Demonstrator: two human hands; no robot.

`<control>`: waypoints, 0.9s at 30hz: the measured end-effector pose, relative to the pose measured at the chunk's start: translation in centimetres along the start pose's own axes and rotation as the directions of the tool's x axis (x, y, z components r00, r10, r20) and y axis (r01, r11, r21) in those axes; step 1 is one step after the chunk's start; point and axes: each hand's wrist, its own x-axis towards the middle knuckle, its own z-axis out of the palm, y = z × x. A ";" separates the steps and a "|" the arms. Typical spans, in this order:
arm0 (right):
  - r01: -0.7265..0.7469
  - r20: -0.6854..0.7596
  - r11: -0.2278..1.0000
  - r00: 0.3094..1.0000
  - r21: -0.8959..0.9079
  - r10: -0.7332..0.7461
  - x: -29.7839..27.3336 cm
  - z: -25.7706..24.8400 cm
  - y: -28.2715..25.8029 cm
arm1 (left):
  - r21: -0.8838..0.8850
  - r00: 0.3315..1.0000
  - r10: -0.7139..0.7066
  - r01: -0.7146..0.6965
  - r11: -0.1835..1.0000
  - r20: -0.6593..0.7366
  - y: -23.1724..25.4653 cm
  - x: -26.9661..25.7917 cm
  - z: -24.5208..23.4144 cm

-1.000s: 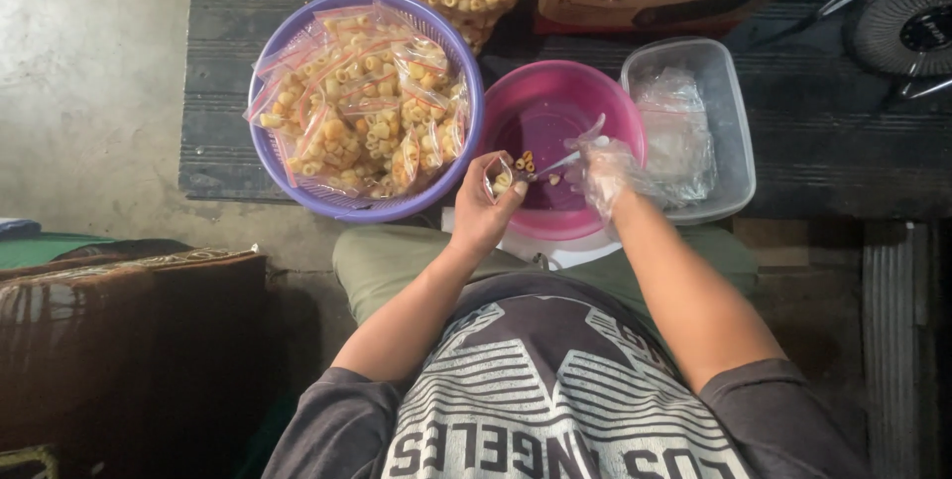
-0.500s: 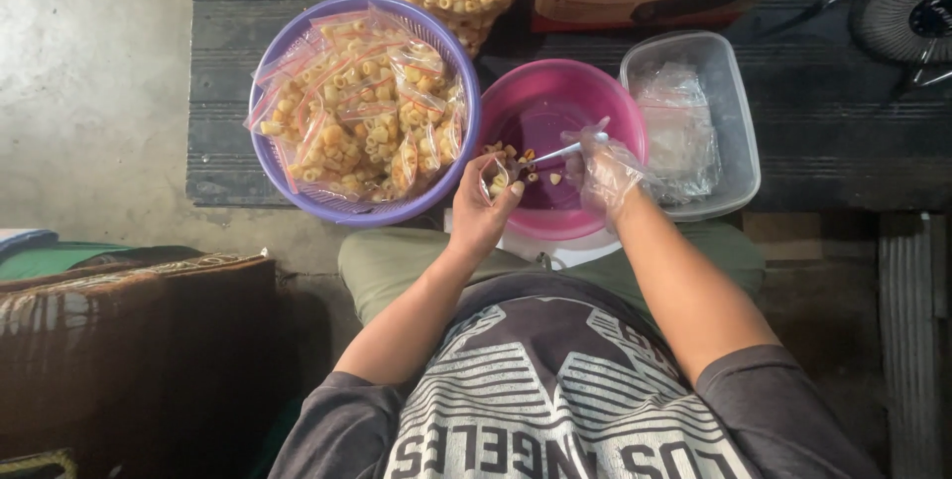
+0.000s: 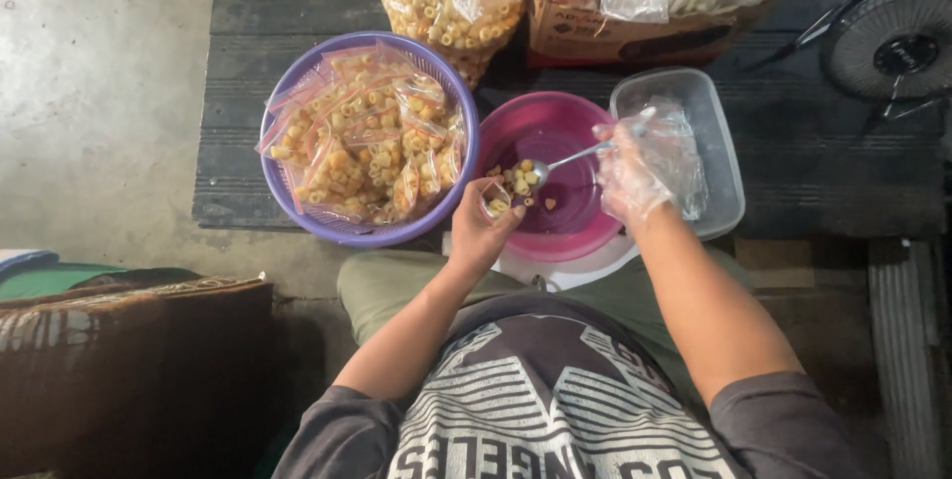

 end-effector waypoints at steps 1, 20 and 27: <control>-0.014 0.024 1.000 1.000 0.009 0.013 -0.9 -0.3 -1.0 | 0.121 1.000 0.023 -0.024 0.992 0.010 0.2 0.3 0.3; 0.768 0.329 0.432 0.609 -0.472 -0.722 -10.2 0.2 -5.2 | 0.444 0.984 0.148 -0.179 0.878 0.103 -3.1 3.0 5.1; 0.654 0.063 0.581 0.689 -0.484 -0.723 -6.0 -1.4 -3.0 | 0.274 0.998 -0.020 0.004 0.962 0.055 0.6 1.8 3.1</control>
